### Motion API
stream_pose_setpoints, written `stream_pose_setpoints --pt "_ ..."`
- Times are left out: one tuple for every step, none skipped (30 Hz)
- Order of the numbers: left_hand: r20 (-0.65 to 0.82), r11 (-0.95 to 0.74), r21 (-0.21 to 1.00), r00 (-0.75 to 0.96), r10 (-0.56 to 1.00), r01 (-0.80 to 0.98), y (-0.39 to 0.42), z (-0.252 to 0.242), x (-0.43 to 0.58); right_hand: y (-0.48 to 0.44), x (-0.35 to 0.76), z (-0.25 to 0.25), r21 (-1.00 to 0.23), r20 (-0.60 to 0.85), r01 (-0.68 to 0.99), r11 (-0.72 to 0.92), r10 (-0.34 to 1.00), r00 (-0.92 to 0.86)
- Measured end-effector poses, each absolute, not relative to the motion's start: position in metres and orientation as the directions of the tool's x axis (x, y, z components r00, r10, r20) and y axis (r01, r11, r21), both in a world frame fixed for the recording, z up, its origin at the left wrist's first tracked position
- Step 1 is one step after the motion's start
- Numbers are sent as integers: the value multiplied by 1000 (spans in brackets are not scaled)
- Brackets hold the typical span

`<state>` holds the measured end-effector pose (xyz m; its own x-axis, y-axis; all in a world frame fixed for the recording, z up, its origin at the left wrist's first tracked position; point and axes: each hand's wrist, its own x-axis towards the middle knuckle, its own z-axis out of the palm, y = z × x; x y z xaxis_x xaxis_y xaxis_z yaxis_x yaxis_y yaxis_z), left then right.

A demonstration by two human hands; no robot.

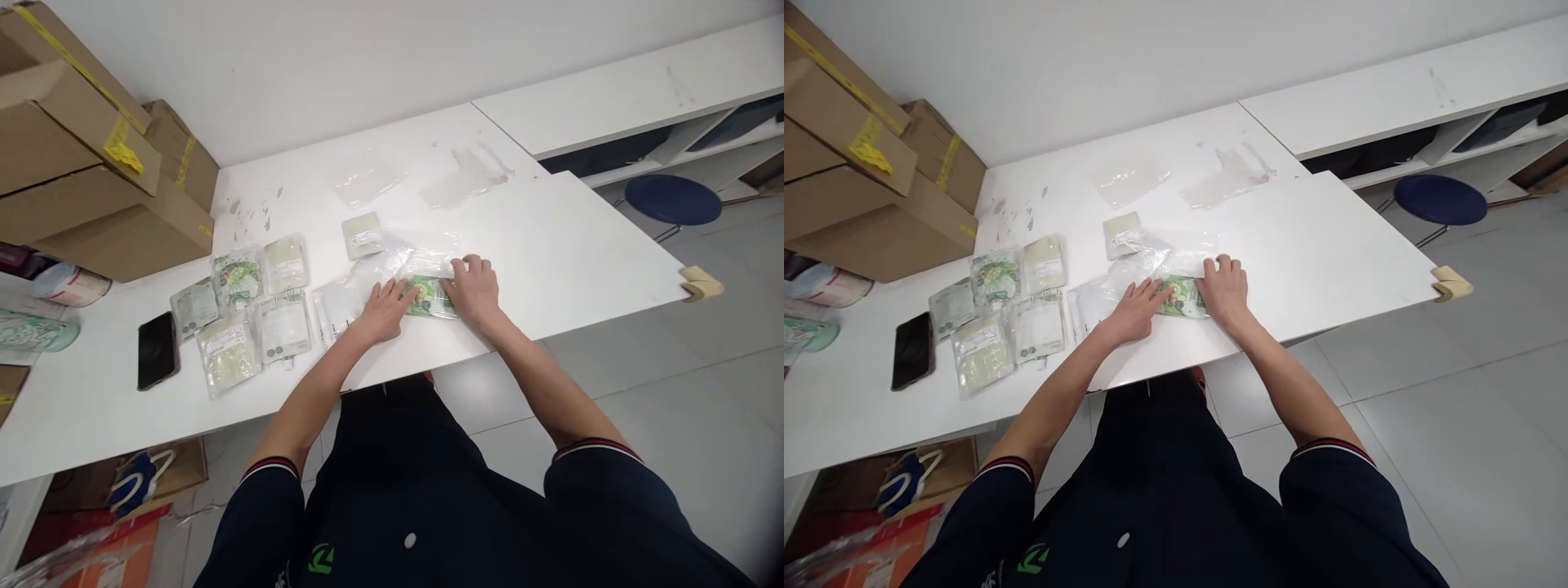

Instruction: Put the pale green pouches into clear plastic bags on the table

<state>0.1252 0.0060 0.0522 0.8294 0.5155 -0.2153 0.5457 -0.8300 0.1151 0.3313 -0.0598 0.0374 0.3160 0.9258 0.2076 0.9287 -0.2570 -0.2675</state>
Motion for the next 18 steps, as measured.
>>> stream_pose_setpoints --pt "-232 -830 114 827 512 545 8 53 129 -62 330 37 -251 280 949 -191 924 260" --pt "-238 -833 106 827 509 543 10 53 132 -65 330 36 -250 313 964 -89 935 168" --pt "-235 -837 93 829 508 539 11 52 135 -67 331 34 -267 306 963 30 950 55" --pt "-223 -841 72 831 510 536 11 51 138 -69 333 31 -297 272 945 136 961 -53" --pt "-207 -843 46 830 517 536 10 51 140 -72 335 28 -329 232 920 211 963 -138" --pt "-192 -840 19 826 530 543 8 51 141 -76 339 25 -360 197 899 252 962 -190" --pt "-178 -835 -5 821 543 551 5 53 141 -81 342 23 -389 175 883 264 962 -210" --pt "-167 -832 -20 819 549 554 2 56 139 -87 345 20 -420 167 869 261 964 -208" --pt "-168 -836 -21 822 544 549 -3 62 136 -94 348 19 -456 170 853 255 965 -198" --pt "-185 -845 -6 830 526 535 -7 69 132 -103 349 19 -501 175 828 253 966 -189" --pt "-214 -859 24 842 496 512 -11 78 127 -112 350 21 -555 177 793 250 967 -181" --pt "-249 -872 61 853 458 486 -14 88 122 -121 349 23 -616 169 751 238 971 -169" --pt "-280 -880 96 861 424 465 -16 98 118 -128 348 26 -677 149 705 210 978 -148" --pt "-296 -883 119 865 406 455 -17 107 115 -134 346 29 -730 118 663 169 986 -121" --pt "-282 -881 119 867 411 457 -16 114 114 -137 345 32 -767 84 630 119 993 -86" --pt "-228 -876 99 868 441 471 -14 119 115 -137 344 35 -790 54 609 66 998 -38" --pt "-136 -866 66 864 484 495 -11 120 117 -134 343 37 -802 31 598 14 999 18" --pt "-20 -850 29 851 526 526 -8 119 121 -128 344 38 -808 13 589 -35 997 77"
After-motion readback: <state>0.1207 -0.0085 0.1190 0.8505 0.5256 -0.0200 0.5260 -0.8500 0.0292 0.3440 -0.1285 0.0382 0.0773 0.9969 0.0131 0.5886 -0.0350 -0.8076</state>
